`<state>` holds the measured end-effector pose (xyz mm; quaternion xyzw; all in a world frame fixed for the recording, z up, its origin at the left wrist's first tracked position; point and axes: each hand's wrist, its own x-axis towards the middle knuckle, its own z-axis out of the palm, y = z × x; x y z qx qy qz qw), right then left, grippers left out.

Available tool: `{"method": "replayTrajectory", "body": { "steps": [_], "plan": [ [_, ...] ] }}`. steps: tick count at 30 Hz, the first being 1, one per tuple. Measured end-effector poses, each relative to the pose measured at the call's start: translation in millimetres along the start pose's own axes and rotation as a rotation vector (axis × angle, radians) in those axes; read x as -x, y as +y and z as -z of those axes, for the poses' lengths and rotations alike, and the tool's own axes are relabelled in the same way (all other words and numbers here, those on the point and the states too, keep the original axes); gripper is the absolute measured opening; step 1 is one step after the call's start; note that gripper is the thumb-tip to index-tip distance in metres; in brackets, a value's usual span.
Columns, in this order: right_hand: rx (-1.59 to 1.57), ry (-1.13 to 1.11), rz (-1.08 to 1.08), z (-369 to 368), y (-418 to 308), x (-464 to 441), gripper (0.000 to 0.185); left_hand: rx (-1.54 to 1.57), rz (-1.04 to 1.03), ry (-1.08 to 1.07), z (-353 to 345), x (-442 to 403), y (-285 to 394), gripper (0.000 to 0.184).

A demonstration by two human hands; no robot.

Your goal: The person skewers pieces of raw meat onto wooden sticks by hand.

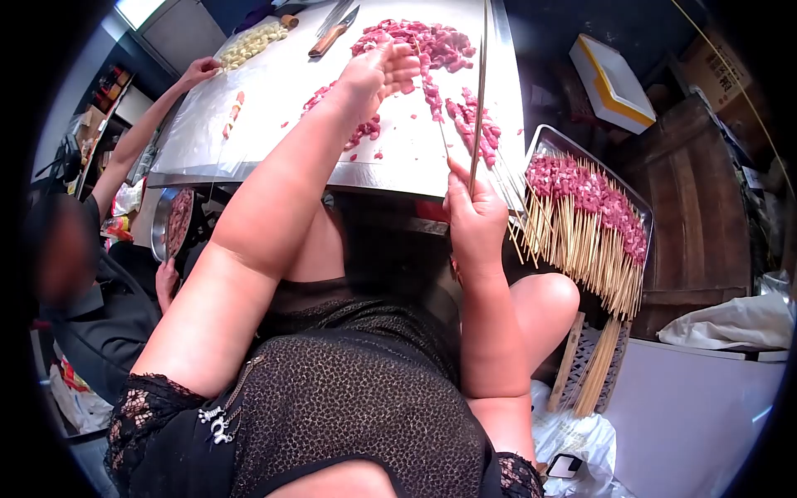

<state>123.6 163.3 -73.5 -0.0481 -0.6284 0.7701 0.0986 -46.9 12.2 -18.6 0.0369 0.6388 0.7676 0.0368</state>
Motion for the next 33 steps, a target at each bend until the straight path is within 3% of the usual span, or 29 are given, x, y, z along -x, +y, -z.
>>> {"method": "replayTrajectory", "body": {
  "steps": [3,5,9,13,15,17,19,20,21,23,25,27,29,33],
  "plan": [
    [0.079,0.031,0.017,2.5,2.2,2.2,0.024,0.269,0.213,-0.189,-14.5,19.0,3.8,0.053],
    [0.142,0.045,0.027,0.7,1.0,4.3,0.023,0.330,0.186,-0.265,-20.3,31.1,4.8,0.052],
    [0.269,-0.004,0.114,-4.6,4.9,4.6,0.022,0.551,0.163,-0.193,-27.6,36.2,-1.9,0.034],
    [0.142,-0.070,0.079,-15.1,3.3,9.5,0.023,0.562,0.208,-0.083,-34.5,50.9,8.4,0.032],
    [0.139,-0.051,0.063,-13.2,3.6,8.2,0.023,0.551,0.193,-0.167,-36.7,49.5,6.0,0.040],
    [0.129,0.005,0.056,-7.5,2.0,2.9,0.023,0.493,0.151,-0.313,-31.0,30.6,-0.9,0.063],
    [-0.026,0.014,0.045,3.2,0.4,-1.5,0.024,0.298,-0.036,-0.260,-17.5,-0.9,-11.5,0.070],
    [-0.021,0.027,0.038,6.3,-1.6,-2.1,0.024,-0.034,-0.082,-0.179,-3.0,-15.7,-13.9,0.066],
    [-0.025,0.034,0.045,9.1,-1.6,-3.5,0.024,-0.171,-0.055,-0.061,-1.0,-24.8,-16.5,0.050],
    [-0.032,0.055,0.036,13.2,1.2,-4.8,0.024,-0.992,-0.330,-0.132,25.3,-54.1,-49.3,0.030],
    [-0.014,0.057,0.025,13.5,0.3,-5.6,0.024,-1.488,-0.390,-0.015,20.0,-35.4,-49.4,0.021],
    [-0.002,0.048,0.066,11.1,1.0,-4.9,0.024,-1.526,-0.426,-0.066,12.7,-28.6,-34.3,0.018],
    [0.025,0.059,0.051,9.1,-0.1,-2.9,0.024,-1.433,-0.063,-0.105,6.4,-21.4,-22.1,0.018],
    [0.075,0.071,0.043,8.2,1.5,-1.3,0.024,-1.398,-0.280,-0.109,14.3,-5.0,-10.1,0.016]
  ]
}}
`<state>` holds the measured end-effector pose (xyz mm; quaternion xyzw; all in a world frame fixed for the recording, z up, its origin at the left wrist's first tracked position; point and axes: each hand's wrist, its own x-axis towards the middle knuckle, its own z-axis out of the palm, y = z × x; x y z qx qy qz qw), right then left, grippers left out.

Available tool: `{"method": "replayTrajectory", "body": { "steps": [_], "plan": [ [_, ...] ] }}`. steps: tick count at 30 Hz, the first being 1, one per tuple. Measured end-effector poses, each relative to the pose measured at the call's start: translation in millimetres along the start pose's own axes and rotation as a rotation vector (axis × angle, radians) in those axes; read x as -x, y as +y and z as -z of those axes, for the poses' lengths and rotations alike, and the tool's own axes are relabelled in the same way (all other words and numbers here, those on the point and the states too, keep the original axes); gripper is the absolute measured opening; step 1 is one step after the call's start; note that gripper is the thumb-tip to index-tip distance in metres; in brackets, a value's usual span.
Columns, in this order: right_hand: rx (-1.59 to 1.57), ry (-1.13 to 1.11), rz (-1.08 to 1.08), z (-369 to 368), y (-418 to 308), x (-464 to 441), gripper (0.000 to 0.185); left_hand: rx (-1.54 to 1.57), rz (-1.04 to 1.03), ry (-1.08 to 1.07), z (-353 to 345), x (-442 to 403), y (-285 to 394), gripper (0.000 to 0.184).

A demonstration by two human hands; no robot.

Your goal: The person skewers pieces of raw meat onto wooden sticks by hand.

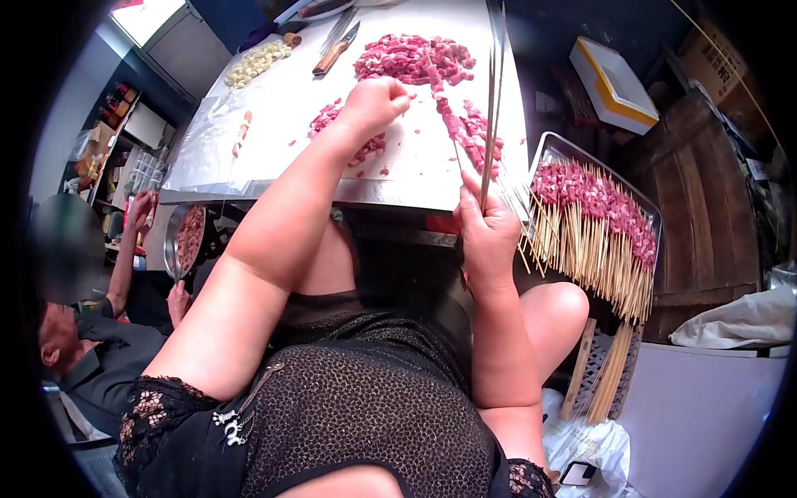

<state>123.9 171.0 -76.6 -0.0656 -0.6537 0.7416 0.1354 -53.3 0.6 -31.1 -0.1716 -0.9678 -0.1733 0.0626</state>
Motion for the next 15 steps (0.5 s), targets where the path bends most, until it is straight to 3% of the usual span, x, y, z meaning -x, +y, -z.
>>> {"method": "replayTrajectory", "body": {
  "steps": [2,4,6,12,15],
  "plan": [
    [0.010,-0.004,0.007,-2.2,0.8,3.6,0.023,1.045,0.114,0.097,-0.4,1.8,-7.2,0.015],
    [0.019,-0.015,0.021,-5.4,1.5,5.6,0.022,1.453,0.169,0.101,13.6,13.6,-0.8,0.024],
    [0.124,-0.068,0.003,-5.9,1.8,8.4,0.022,1.694,0.184,0.068,18.8,21.1,-0.4,0.027],
    [0.171,-0.069,-0.015,-8.8,-0.4,12.3,0.022,1.948,0.222,-0.030,23.3,29.3,2.4,0.022],
    [0.178,-0.060,-0.018,-6.6,-0.4,13.1,0.022,1.823,0.159,0.072,17.8,29.8,7.4,0.023]
  ]
}}
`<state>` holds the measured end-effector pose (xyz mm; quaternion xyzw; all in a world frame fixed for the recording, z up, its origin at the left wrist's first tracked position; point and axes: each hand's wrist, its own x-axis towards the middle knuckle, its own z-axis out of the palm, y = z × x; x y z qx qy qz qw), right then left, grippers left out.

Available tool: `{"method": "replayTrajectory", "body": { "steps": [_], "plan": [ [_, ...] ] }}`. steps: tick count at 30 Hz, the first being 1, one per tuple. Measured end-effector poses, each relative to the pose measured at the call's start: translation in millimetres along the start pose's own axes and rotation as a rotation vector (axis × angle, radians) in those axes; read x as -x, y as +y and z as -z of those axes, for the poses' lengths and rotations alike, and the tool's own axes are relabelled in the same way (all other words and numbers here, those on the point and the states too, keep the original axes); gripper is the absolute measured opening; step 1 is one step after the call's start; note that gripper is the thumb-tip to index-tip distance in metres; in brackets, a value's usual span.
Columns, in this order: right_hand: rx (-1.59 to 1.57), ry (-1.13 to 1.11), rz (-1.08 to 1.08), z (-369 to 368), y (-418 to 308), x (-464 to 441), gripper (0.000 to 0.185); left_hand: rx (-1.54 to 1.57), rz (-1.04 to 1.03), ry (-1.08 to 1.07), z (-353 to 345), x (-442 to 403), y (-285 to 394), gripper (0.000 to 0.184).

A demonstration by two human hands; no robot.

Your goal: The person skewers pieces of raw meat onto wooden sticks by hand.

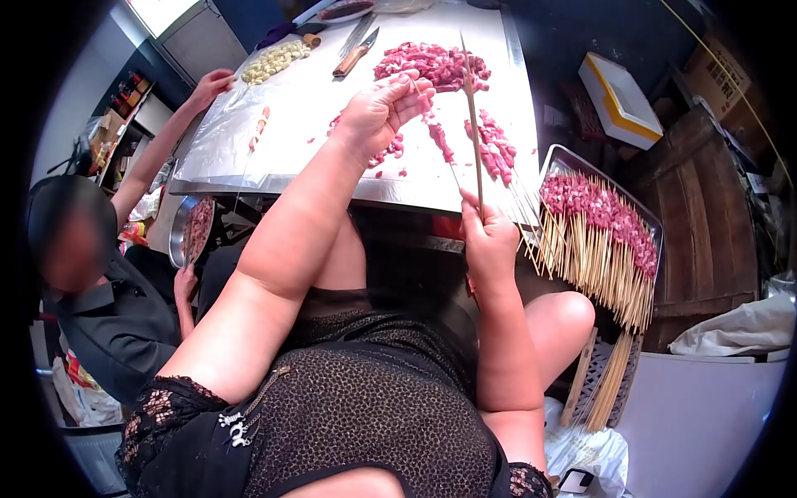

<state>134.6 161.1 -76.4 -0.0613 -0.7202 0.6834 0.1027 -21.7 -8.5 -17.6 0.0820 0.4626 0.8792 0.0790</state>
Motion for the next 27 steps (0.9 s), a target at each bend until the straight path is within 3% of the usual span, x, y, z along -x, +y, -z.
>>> {"method": "replayTrajectory", "body": {
  "steps": [3,14,27],
  "plan": [
    [0.006,-0.003,0.023,0.7,3.2,0.4,0.022,0.022,-0.037,0.103,0.2,-2.8,2.1,0.023],
    [0.090,-0.028,0.010,4.2,-0.4,-2.1,0.021,0.015,-0.069,0.071,-0.1,-0.6,9.6,0.021],
    [0.235,0.005,0.154,9.6,5.7,-8.2,0.020,0.058,0.089,0.073,-0.1,6.3,15.8,0.024]
  ]
}}
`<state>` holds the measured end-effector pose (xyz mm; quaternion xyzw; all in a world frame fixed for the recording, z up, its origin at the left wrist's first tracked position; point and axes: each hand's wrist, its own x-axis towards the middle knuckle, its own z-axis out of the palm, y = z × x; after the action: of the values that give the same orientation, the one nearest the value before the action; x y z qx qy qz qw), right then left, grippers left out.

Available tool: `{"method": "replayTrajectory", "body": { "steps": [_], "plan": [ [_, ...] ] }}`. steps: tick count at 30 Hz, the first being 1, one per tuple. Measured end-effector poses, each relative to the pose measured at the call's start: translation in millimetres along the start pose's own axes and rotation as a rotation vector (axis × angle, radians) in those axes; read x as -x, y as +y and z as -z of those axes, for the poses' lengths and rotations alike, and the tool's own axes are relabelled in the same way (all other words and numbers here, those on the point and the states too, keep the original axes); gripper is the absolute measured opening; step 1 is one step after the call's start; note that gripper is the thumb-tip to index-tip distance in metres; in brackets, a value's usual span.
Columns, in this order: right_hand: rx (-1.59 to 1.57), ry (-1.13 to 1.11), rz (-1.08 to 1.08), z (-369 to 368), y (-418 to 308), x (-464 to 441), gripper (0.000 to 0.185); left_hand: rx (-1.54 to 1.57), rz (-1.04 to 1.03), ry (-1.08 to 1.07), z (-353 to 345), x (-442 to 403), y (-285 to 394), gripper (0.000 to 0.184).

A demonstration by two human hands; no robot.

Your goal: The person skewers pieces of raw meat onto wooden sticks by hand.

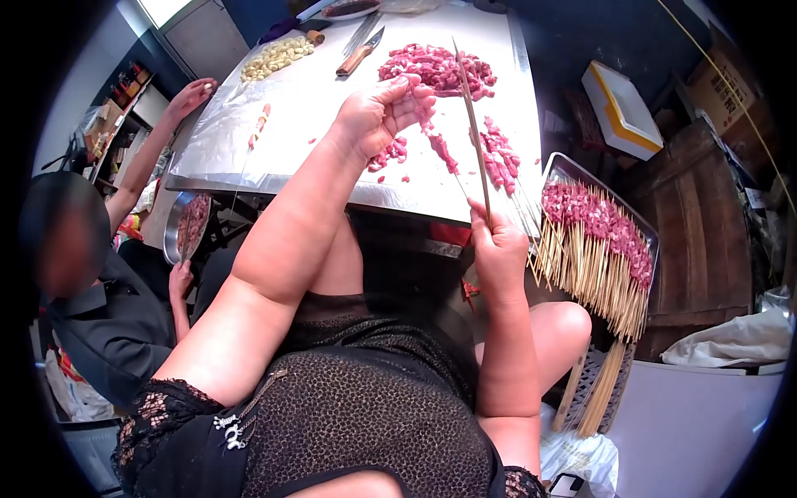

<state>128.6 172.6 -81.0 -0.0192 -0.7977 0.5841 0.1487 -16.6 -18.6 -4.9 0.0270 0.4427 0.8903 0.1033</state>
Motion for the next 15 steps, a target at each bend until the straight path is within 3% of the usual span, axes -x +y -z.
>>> {"method": "replayTrajectory", "body": {
  "steps": [6,10,12,15],
  "plan": [
    [-0.040,-0.010,0.030,-7.7,-1.7,0.2,0.020,0.030,0.017,0.006,-5.3,3.9,-0.8,0.022],
    [-0.240,-0.050,-0.087,-12.5,0.9,-2.6,0.021,0.040,0.012,-0.037,-7.4,4.9,0.4,0.024],
    [-0.527,-0.138,-0.274,-12.5,-7.0,-2.7,0.023,0.050,0.017,-0.067,-7.7,5.5,0.7,0.024],
    [-0.642,-0.210,-0.385,-11.0,-15.4,-1.7,0.025,0.064,0.022,-0.128,-6.8,5.4,0.5,0.025]
  ]
}}
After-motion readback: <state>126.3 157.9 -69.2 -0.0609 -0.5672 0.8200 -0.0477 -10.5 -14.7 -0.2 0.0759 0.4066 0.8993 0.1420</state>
